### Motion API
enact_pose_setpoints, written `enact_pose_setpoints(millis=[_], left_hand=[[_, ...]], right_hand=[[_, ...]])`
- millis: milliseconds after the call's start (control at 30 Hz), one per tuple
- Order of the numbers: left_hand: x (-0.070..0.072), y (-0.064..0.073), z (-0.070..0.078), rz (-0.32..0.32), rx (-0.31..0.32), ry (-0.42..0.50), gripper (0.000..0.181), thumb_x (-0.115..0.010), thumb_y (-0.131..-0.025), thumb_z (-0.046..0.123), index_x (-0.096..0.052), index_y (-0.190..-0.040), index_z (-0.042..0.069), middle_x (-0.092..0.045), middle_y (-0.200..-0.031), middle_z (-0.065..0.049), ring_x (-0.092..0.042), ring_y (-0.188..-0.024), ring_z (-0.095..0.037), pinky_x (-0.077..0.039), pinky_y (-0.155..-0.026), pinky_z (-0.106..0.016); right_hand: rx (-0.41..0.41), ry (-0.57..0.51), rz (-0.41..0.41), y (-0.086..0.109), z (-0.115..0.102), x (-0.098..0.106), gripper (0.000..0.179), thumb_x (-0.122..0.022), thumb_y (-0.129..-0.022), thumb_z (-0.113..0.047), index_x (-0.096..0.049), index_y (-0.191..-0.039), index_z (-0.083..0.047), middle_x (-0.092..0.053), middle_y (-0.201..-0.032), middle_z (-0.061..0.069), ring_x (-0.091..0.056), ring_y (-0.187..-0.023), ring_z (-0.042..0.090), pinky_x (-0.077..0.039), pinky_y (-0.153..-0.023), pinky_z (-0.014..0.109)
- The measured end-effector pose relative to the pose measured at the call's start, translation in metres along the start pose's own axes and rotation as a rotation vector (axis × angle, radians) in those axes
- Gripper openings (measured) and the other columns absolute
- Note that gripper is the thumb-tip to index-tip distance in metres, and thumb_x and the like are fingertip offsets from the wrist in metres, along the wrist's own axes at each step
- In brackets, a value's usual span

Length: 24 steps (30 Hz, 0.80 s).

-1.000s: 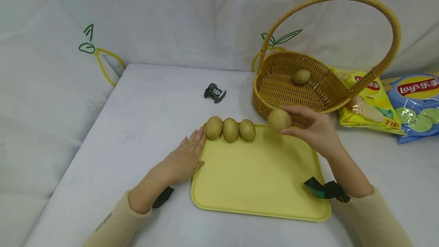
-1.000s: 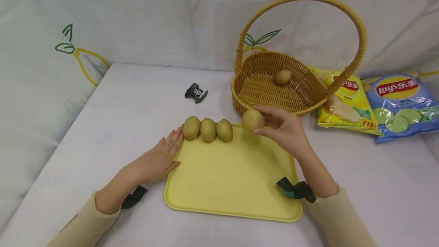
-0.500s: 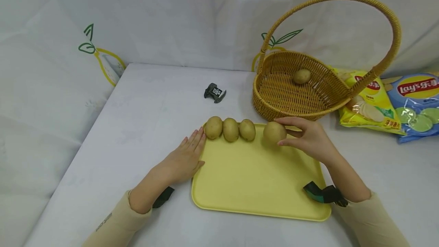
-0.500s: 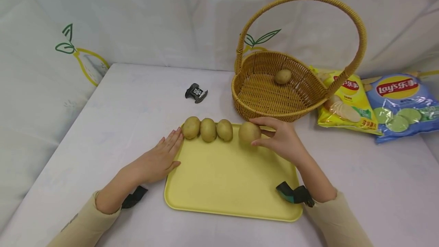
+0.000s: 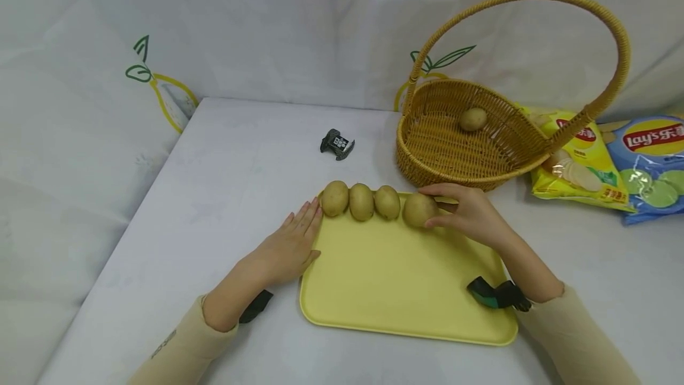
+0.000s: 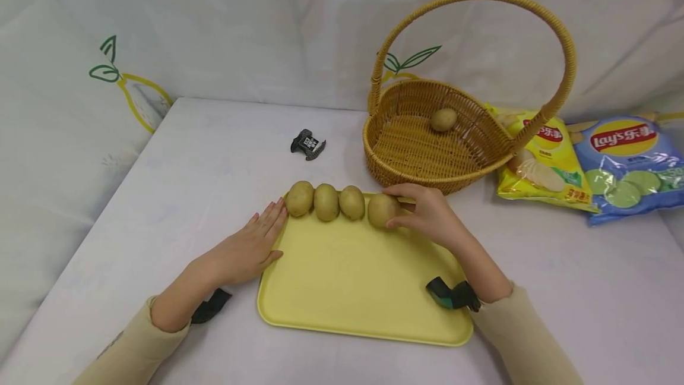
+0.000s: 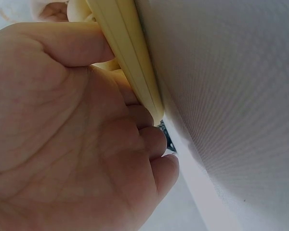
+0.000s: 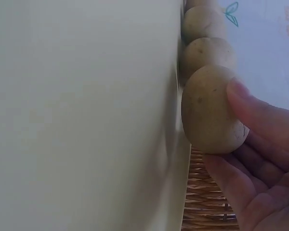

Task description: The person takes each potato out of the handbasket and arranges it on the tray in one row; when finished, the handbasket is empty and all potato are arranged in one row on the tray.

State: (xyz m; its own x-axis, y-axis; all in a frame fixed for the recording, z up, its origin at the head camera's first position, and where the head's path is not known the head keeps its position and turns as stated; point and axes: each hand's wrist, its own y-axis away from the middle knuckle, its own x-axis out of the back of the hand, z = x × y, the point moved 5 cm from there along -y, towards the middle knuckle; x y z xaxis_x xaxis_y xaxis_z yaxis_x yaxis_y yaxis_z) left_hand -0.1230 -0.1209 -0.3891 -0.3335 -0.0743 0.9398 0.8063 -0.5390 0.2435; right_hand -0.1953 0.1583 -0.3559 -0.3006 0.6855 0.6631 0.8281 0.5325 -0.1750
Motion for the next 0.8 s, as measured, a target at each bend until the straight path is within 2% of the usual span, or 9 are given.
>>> enact_pose_setpoints(millis=[300, 600, 800], left_hand=[[0.000, -0.002, 0.000, 0.000, -0.003, -0.027, 0.067, -0.047, -0.100, 0.024, -0.013, -0.145, -0.013, -0.003, -0.153, -0.027, -0.003, -0.142, -0.036, -0.016, -0.112, -0.050], [-0.001, -0.001, -0.001, -0.008, 0.005, -0.018, 0.067, -0.046, -0.100, 0.024, -0.012, -0.146, -0.011, -0.001, -0.154, -0.026, -0.002, -0.142, -0.035, -0.014, -0.112, -0.049], [0.000, -0.001, 0.000, -0.005, 0.001, -0.006, 0.068, -0.047, -0.100, 0.024, -0.012, -0.145, -0.013, -0.001, -0.153, -0.027, -0.003, -0.142, -0.036, -0.015, -0.112, -0.049]], right_hand=[[-0.077, -0.026, -0.064, -0.007, 0.003, -0.004, 0.053, -0.078, -0.072, 0.002, -0.059, -0.121, 0.008, -0.059, -0.120, 0.024, -0.056, -0.112, 0.038, -0.050, -0.085, 0.034], [-0.131, -0.049, -0.108, -0.007, 0.011, -0.006, 0.057, -0.077, -0.075, -0.002, -0.055, -0.127, 0.007, -0.053, -0.131, 0.021, -0.051, -0.119, 0.035, -0.046, -0.090, 0.031], [-0.148, -0.093, -0.097, -0.005, 0.012, -0.003, 0.057, -0.077, -0.077, -0.004, -0.054, -0.128, 0.006, -0.052, -0.131, 0.023, -0.055, -0.114, 0.036, -0.050, -0.086, 0.029]])
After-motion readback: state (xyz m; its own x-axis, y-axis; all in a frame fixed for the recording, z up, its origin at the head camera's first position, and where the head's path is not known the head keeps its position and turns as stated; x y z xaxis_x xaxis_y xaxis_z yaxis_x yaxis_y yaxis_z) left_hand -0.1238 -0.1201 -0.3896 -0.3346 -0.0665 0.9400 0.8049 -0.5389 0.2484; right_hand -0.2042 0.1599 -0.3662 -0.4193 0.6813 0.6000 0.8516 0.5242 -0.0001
